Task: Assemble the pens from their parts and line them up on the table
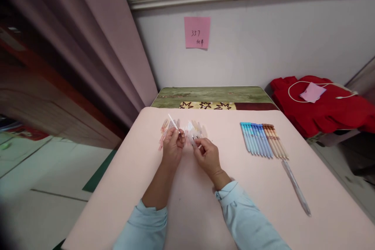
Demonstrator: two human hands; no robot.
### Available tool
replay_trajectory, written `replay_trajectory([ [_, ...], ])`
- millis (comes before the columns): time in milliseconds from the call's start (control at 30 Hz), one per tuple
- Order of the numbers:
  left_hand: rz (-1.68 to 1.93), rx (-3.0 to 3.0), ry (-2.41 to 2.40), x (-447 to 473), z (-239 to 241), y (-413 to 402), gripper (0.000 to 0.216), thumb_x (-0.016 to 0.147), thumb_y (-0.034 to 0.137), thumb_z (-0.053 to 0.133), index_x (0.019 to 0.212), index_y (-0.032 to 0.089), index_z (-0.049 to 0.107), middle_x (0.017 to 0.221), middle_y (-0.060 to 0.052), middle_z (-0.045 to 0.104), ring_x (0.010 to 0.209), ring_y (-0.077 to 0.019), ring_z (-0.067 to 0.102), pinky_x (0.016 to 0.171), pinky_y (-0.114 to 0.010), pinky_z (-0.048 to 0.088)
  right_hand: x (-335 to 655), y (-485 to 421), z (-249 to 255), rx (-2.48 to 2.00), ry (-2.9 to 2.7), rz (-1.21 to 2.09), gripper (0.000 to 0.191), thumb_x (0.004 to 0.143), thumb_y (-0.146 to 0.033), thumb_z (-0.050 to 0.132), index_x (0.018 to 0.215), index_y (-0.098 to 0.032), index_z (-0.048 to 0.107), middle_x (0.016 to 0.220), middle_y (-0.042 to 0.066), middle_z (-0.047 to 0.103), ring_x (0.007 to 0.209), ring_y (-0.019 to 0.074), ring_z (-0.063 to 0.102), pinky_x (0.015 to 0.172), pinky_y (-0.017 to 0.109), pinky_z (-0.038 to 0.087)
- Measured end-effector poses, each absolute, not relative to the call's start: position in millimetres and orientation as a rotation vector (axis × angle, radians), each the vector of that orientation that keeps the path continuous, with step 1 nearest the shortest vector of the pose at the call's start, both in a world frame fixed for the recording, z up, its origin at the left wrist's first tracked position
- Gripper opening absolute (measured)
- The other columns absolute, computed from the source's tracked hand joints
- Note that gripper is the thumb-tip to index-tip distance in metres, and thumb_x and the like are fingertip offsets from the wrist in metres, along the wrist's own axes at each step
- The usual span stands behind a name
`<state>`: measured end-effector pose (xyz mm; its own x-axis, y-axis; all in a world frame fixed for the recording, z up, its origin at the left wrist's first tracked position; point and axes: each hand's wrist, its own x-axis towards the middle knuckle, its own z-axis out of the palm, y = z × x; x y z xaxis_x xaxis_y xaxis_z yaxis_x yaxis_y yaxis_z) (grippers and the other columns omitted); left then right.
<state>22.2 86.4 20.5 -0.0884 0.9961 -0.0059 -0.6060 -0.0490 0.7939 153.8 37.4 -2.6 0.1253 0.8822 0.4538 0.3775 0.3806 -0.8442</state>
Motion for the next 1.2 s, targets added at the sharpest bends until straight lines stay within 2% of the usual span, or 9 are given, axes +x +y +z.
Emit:
replay_trajectory([
  [100,1.546,0.590,0.684,21.8,20.5,86.7,0.025,0.074,0.029,0.077,0.088,0.017,0.059,0.079,0.000,0.063,0.064,-0.0075,0.057,0.062,-0.021,0.045,152.4,37.4,-4.0,-1.203,-1.516,0.525,0.014,0.083,-0.022,0.059,0.092,-0.018,0.069,0.076,0.000,0.061,0.052,0.0085,0.049,0.052,0.022,0.041],
  [233,1.526,0.579,0.689,21.7,19.5,87.4,0.029,0.076,0.026,0.075,0.101,0.016,0.064,0.084,-0.003,0.067,0.072,-0.0098,0.062,0.073,-0.023,0.049,151.8,38.2,-4.8,-1.221,-1.541,0.535,0.014,0.080,-0.020,0.060,0.090,-0.019,0.069,0.074,-0.001,0.061,0.051,0.0085,0.050,0.053,0.022,0.042],
  [433,1.510,0.585,0.680,23.7,19.4,84.7,0.023,0.078,0.026,0.074,0.094,0.015,0.064,0.085,-0.004,0.068,0.070,-0.0105,0.063,0.071,-0.025,0.050,151.1,38.9,-3.5,-1.227,-1.541,0.566,0.013,0.079,-0.020,0.060,0.087,-0.020,0.070,0.072,-0.001,0.061,0.051,0.0085,0.050,0.052,0.021,0.041],
  [1200,1.486,0.625,0.782,24.1,26.1,79.2,0.028,0.074,0.030,0.076,0.092,0.015,0.061,0.085,-0.004,0.070,0.070,-0.0119,0.065,0.070,-0.027,0.051,152.5,39.8,-2.5,-1.208,-1.509,0.655,0.015,0.080,-0.022,0.059,0.089,-0.019,0.071,0.073,0.000,0.062,0.052,0.0087,0.050,0.051,0.021,0.042],
])
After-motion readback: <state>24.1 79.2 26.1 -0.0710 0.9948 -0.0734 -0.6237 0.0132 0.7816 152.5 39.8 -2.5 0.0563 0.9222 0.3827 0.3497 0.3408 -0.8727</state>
